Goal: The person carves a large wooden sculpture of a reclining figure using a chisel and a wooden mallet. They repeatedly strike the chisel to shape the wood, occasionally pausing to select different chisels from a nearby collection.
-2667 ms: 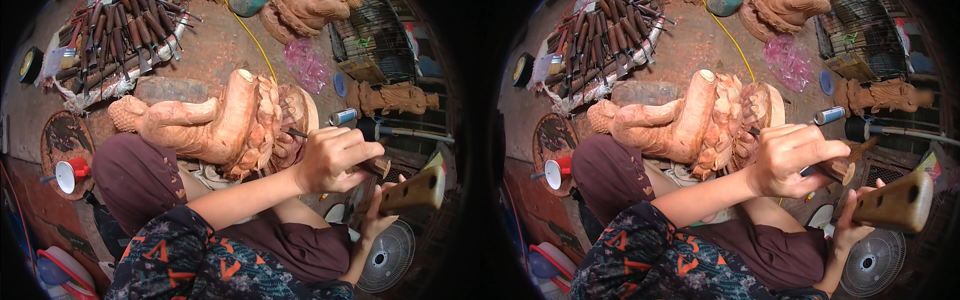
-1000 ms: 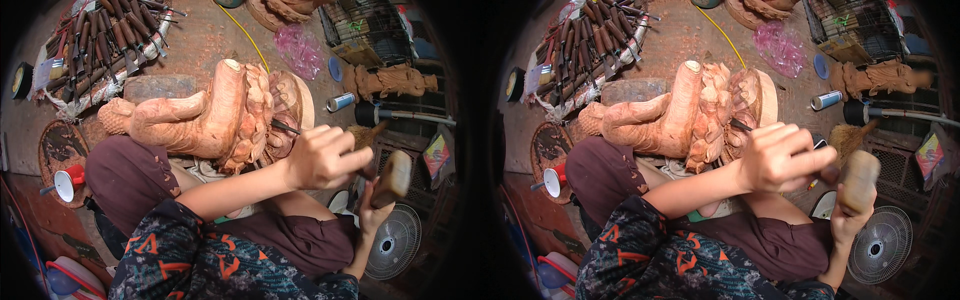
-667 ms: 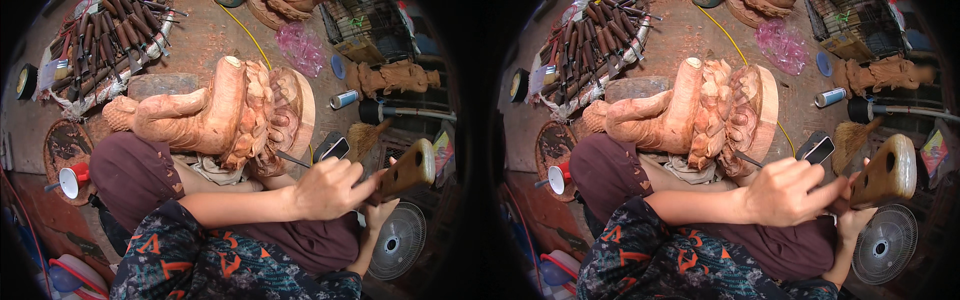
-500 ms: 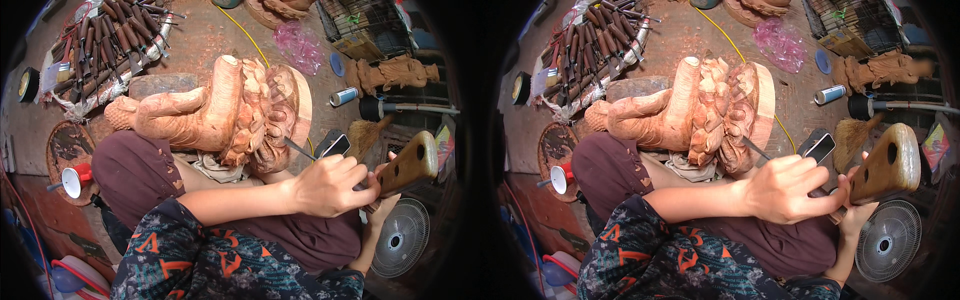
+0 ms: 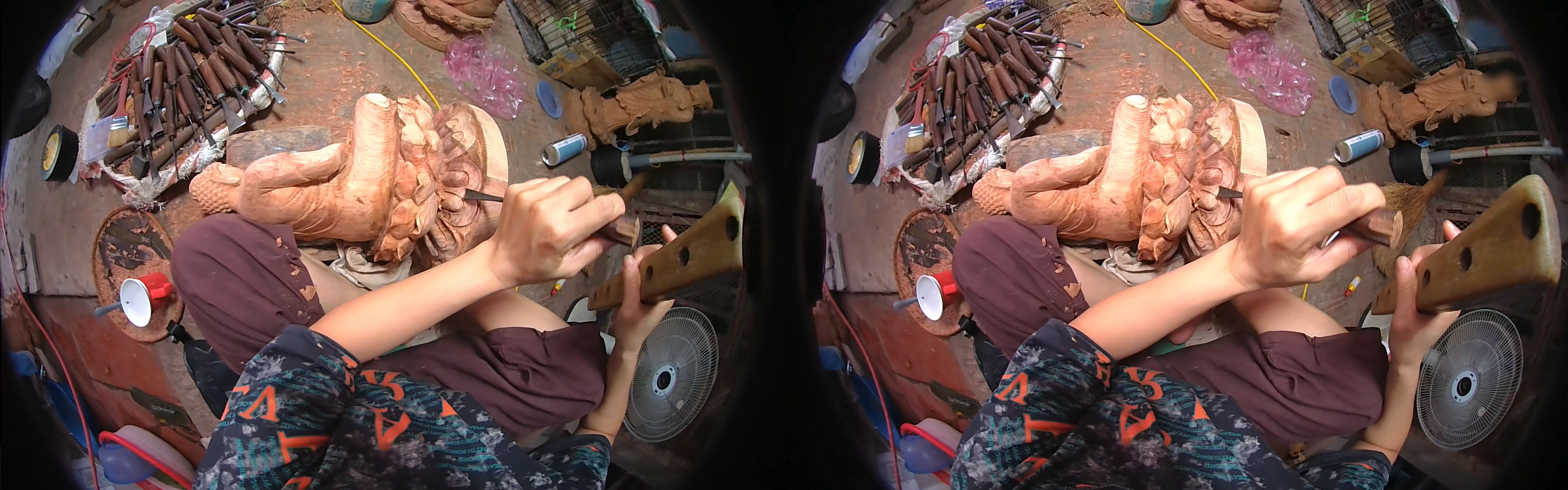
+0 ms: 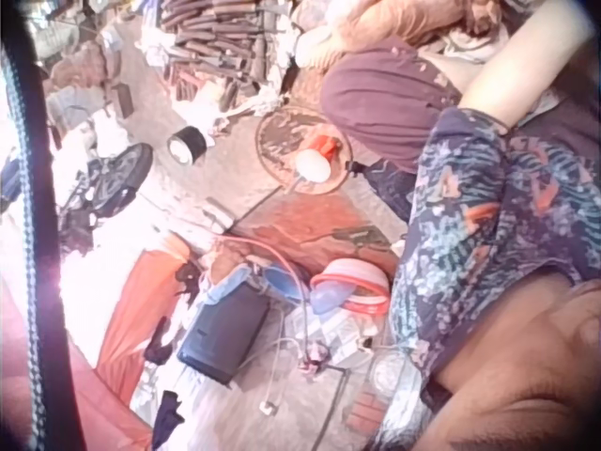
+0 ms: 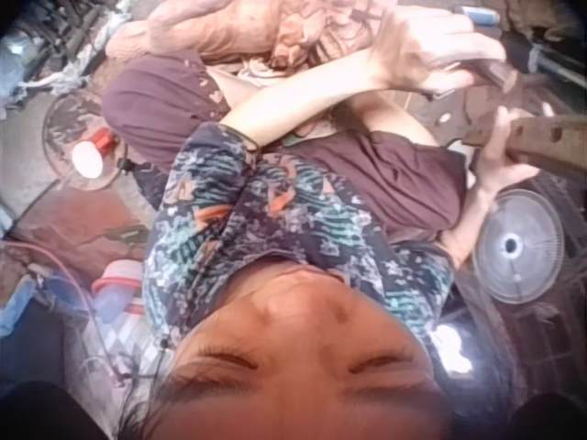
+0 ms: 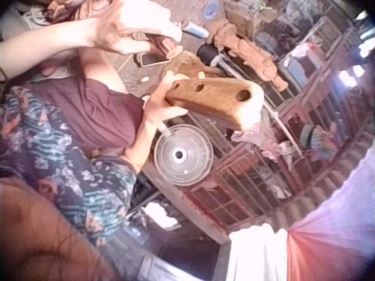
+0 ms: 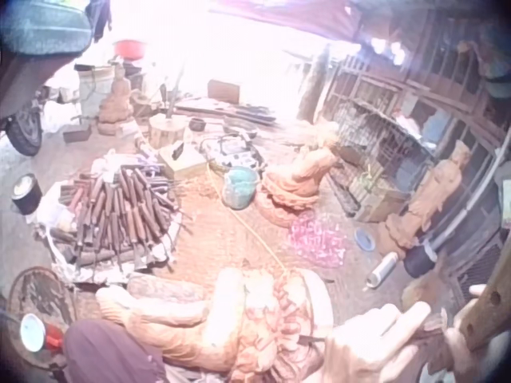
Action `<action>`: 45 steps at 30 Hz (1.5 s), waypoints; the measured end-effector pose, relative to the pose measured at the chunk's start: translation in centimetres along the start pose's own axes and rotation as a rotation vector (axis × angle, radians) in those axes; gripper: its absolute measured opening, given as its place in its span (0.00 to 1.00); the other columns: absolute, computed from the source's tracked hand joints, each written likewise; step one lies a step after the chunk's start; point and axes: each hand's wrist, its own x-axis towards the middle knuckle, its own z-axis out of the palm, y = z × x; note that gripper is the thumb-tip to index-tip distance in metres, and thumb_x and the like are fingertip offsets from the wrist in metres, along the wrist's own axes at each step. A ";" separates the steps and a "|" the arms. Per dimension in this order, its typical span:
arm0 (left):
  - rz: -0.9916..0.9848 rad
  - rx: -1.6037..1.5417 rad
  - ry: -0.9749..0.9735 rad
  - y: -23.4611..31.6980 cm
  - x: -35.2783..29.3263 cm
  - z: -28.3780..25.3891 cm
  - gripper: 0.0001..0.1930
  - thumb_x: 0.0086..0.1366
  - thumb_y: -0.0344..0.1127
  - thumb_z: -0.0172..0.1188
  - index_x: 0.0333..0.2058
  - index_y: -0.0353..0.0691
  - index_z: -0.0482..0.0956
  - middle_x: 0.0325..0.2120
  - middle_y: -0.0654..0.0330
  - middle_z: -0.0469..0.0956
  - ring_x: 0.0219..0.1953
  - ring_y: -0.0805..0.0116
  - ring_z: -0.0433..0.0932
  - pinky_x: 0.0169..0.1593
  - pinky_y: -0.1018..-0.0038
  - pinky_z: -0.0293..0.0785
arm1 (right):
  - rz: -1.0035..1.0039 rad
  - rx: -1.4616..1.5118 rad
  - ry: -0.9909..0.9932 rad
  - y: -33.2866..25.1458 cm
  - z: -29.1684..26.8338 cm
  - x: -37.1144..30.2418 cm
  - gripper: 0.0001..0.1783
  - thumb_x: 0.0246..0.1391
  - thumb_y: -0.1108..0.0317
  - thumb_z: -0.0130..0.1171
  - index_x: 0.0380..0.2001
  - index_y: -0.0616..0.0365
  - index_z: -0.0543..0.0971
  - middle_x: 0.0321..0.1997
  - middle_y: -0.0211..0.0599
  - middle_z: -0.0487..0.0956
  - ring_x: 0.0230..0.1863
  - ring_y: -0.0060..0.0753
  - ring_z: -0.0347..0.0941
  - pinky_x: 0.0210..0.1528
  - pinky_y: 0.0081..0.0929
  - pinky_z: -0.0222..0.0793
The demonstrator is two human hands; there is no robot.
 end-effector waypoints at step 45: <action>0.065 -0.134 -0.045 -0.5 -0.4 -1.5 0.20 0.39 0.28 0.68 0.37 0.42 0.80 0.19 0.63 0.74 0.19 0.67 0.74 0.23 0.73 0.68 | -0.109 -0.081 0.071 -1.0 0.2 -0.2 0.24 0.52 0.82 0.56 0.54 0.67 0.68 0.32 0.27 0.68 0.31 0.18 0.64 0.39 0.17 0.62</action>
